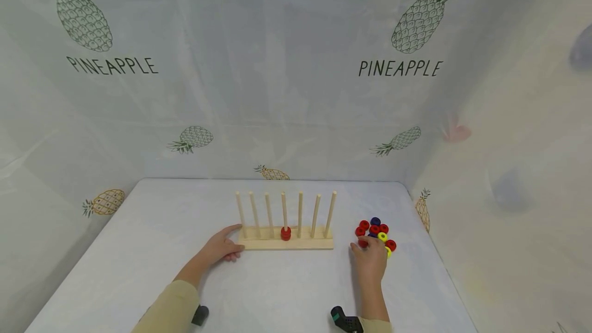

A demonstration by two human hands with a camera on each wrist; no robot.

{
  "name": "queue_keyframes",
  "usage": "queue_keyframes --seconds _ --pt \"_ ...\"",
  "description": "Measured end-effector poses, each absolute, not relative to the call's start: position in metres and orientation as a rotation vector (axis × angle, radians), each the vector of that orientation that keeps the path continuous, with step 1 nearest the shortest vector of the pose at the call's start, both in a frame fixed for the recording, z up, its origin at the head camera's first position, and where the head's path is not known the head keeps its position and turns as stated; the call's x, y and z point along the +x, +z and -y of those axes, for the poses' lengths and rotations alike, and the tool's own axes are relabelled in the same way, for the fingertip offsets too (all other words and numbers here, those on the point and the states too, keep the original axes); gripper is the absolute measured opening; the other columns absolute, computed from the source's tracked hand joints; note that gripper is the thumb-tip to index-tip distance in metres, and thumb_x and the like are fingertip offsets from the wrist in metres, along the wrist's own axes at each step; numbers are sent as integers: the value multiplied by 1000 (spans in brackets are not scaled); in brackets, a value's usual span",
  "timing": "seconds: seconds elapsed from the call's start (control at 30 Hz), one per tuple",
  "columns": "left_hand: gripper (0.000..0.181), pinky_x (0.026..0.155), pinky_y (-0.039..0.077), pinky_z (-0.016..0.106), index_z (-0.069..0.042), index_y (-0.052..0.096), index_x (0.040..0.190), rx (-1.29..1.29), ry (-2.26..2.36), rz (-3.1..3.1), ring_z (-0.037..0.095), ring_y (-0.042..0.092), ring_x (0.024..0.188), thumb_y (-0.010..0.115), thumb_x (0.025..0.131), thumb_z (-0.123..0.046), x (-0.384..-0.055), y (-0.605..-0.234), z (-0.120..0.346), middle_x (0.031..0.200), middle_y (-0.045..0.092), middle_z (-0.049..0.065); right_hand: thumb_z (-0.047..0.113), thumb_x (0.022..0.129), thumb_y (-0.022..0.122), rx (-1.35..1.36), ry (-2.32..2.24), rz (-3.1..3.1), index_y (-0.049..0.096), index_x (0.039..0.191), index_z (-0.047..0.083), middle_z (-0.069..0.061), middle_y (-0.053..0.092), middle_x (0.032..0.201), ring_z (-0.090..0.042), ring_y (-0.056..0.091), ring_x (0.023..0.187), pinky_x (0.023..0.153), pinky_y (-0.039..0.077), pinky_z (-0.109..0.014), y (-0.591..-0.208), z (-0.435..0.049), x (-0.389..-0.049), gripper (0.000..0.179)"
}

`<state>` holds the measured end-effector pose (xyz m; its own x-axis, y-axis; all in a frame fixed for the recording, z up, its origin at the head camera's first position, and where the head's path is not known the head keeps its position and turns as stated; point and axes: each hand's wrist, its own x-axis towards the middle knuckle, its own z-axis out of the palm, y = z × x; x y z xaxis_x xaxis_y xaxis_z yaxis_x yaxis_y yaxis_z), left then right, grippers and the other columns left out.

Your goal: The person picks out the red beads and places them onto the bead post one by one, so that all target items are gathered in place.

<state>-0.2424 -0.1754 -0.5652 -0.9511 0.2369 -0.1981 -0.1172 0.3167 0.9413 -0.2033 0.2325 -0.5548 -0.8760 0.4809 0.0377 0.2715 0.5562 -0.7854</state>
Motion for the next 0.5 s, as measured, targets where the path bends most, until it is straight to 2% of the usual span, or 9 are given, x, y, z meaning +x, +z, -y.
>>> queue_keyframes --seconds 0.3,0.5 --pt "74 47 46 22 -1 34 149 106 1676 -2284 12 60 49 74 86 -5 -243 -565 175 64 67 9 6 86 73 -667 1231 2546 67 112 -3 -24 48 120 -41 42 114 93 46 -55 -561 -235 -211 28" --pt "74 47 46 22 -2 35 149 106 1682 -2283 13 60 49 74 86 -6 -242 -565 175 64 67 10 4 87 71 -651 1220 2553 67 111 -3 -25 47 121 -42 41 115 96 43 -56 -564 -238 -215 26"
